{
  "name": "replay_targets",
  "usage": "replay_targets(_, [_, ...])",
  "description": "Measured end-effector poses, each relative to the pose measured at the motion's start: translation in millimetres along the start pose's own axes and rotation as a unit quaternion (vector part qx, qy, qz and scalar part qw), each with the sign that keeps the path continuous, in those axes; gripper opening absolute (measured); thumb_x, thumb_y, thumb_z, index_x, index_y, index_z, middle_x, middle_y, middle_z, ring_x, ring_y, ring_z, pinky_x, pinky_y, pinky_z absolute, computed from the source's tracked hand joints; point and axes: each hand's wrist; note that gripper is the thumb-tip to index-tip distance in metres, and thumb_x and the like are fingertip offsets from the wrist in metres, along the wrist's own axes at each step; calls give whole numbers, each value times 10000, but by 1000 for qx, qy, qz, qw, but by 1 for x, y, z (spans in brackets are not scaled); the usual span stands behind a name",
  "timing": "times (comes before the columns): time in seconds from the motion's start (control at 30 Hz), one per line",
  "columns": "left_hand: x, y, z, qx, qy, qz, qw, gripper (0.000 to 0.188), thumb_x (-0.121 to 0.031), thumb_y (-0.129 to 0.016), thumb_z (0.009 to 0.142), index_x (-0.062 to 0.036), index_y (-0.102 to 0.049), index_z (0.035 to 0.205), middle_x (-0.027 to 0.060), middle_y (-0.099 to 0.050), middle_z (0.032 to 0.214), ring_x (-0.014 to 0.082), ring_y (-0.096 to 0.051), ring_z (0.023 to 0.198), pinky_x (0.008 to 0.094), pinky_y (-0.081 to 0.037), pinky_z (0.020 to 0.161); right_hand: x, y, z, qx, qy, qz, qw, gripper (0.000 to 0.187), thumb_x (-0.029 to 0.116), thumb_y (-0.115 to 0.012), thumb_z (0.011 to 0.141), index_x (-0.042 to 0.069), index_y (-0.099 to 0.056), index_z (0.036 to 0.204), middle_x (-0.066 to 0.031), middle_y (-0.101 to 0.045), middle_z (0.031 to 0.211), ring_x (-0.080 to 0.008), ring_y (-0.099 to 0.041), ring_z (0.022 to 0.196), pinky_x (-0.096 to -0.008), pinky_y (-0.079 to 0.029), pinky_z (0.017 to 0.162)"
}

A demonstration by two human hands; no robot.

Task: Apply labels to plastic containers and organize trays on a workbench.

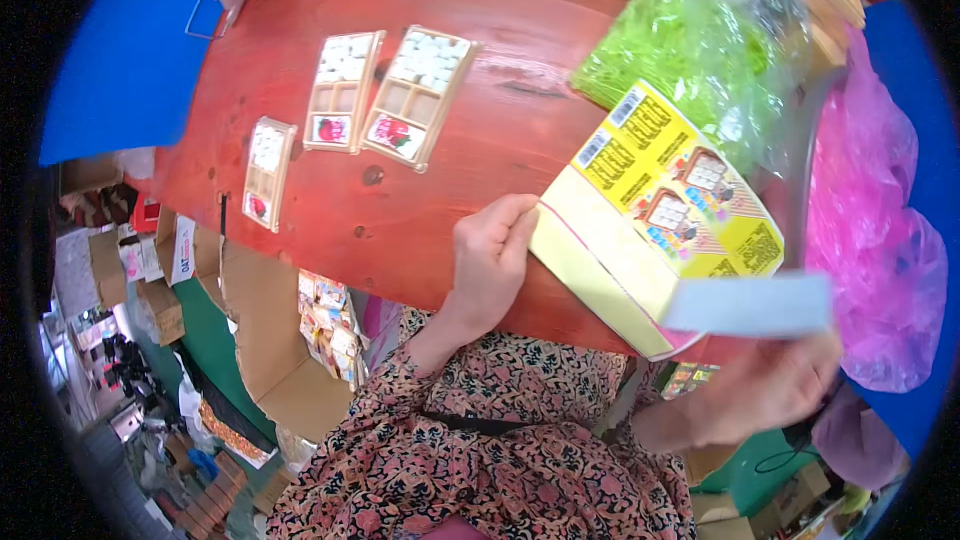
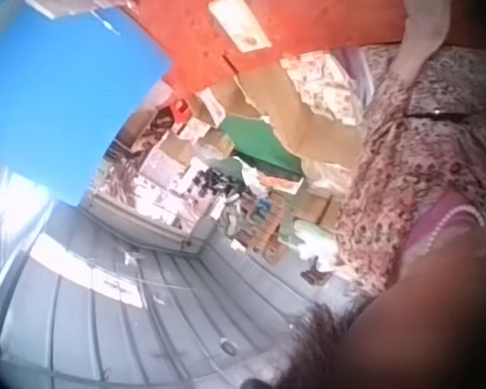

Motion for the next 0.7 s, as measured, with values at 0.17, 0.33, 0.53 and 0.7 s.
replay_targets(0.17, [5, -3, 9, -18, -55, 39, 998, 107, -13, -550, 837, 41, -595, 918, 191, -609, 806, 313, -622, 725, 340, -473, 627, 40, 9, 15, -138, 236, 8, 962, 210, 84, -495, 910, -89, -590, 982, -155, -620, 953, -224, -587, 848, -318, -503, 752])
replay_targets(0.33, [2, 0, 11, 8, -53, 103, 993, 139, -42, -587, 819, 24, -597, 941, 181, -590, 855, 313, -611, 732, 357, -474, 624, 48, 20, 23, -180, 224, 75, 955, 229, 63, -573, 850, -65, -595, 1038, -98, -581, 863, -169, -473, 707, -290, -422, 654])
replay_targets(0.53, [-7, 50, 39, -136, -178, 320, 920, 259, -152, -651, 790, -2, -560, 981, 231, -490, 1105, 394, -492, 988, 466, -425, 815, 41, -9, -13, -60, 103, 65, 991, 158, 56, -531, 881, -42, -559, 1002, -54, -516, 819, -98, -404, 611, -221, -360, 535])
replay_targets(0.7, [24, 79, 76, -111, -164, 415, 888, 366, -130, -604, 828, 34, -489, 1135, 262, -384, 1254, 427, -395, 1121, 485, -384, 882, 44, -29, -32, 64, -37, 184, 980, 82, 53, -503, 899, -27, -522, 904, -51, -490, 840, -63, -391, 600, -203, -335, 491])
Point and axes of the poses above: each hand's wrist, its own z-axis towards the middle knuckle, its own y-axis out of the back of the hand, x = y × z
